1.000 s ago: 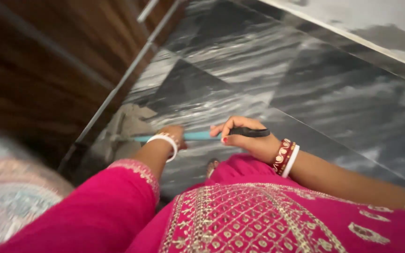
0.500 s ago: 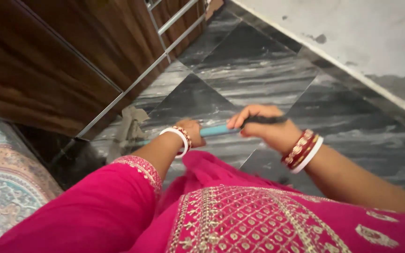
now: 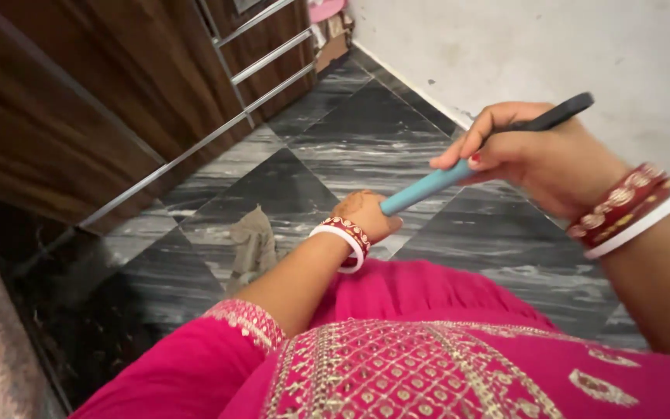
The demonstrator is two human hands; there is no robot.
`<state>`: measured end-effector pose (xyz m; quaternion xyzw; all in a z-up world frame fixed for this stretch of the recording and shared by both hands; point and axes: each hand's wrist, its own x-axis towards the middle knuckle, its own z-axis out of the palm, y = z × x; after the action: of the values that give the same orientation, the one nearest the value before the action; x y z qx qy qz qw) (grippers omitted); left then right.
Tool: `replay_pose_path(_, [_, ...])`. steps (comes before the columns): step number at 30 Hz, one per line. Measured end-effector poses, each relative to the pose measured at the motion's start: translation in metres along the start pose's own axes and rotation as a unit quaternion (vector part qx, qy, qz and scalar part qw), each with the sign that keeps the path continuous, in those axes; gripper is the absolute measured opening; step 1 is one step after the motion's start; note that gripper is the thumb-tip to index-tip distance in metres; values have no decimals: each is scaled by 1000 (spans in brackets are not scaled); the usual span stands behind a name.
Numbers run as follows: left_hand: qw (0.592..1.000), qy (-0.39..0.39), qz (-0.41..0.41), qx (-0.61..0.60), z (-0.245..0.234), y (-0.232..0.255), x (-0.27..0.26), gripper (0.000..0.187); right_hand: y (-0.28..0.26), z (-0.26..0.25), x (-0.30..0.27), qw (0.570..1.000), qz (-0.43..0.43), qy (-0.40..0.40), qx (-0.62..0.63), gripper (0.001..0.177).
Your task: Mop the floor using a floor mop and a damp cloth.
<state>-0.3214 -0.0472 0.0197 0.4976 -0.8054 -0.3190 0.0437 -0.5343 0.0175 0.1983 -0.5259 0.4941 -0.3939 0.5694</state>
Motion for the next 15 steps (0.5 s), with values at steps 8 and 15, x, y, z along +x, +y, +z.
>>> replay_pose_path(8, [994, 35, -99, 12, -18, -72, 22, 29, 46, 22, 94, 993, -20, -74, 89, 8])
replay_pose_path(15, [978, 66, -185, 65, -30, -215, 64, 32, 86, 72, 235, 974, 79, -186, 105, 8])
